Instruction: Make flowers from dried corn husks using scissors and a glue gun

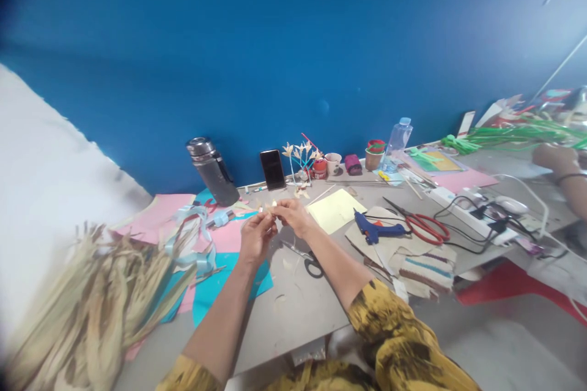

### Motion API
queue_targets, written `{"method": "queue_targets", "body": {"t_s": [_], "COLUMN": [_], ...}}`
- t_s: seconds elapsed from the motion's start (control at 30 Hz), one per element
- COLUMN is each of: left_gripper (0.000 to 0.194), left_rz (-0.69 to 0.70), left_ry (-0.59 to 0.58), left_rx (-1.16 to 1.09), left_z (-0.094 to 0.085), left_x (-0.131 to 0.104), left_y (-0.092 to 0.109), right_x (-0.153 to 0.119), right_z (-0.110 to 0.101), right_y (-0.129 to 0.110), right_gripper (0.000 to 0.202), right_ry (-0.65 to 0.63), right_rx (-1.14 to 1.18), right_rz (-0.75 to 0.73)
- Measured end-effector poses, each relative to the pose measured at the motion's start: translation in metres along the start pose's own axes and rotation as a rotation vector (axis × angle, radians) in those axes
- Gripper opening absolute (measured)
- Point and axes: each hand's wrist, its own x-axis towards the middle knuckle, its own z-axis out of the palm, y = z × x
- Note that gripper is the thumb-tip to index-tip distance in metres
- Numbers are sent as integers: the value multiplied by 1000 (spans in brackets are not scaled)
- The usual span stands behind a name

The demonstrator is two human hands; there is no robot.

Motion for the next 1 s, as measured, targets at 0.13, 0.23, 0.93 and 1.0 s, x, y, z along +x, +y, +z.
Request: {"method": "queue_targets", "body": {"t_s": [0.13,0.23,0.93,1.0], "left_gripper": [33,36,44,45], "left_rz": [44,61,-6,-12], "left_ry": [-6,19,-1,4], "left_rx": [35,43,-53,-43], "left_z": [-2,-4,-4,-3], "left_x": [2,4,6,4], "left_y": [-4,-6,2,3], "right_x": [0,-1,-34,-52], "right_z": [1,1,-20,-42], "right_y": [-1,-3,-56,-67], "right_gripper": [36,36,24,22], "right_ry": [-22,-22,208,262], "right_rx": [45,81,-326,-452], "right_rz": [28,51,-1,-50]}}
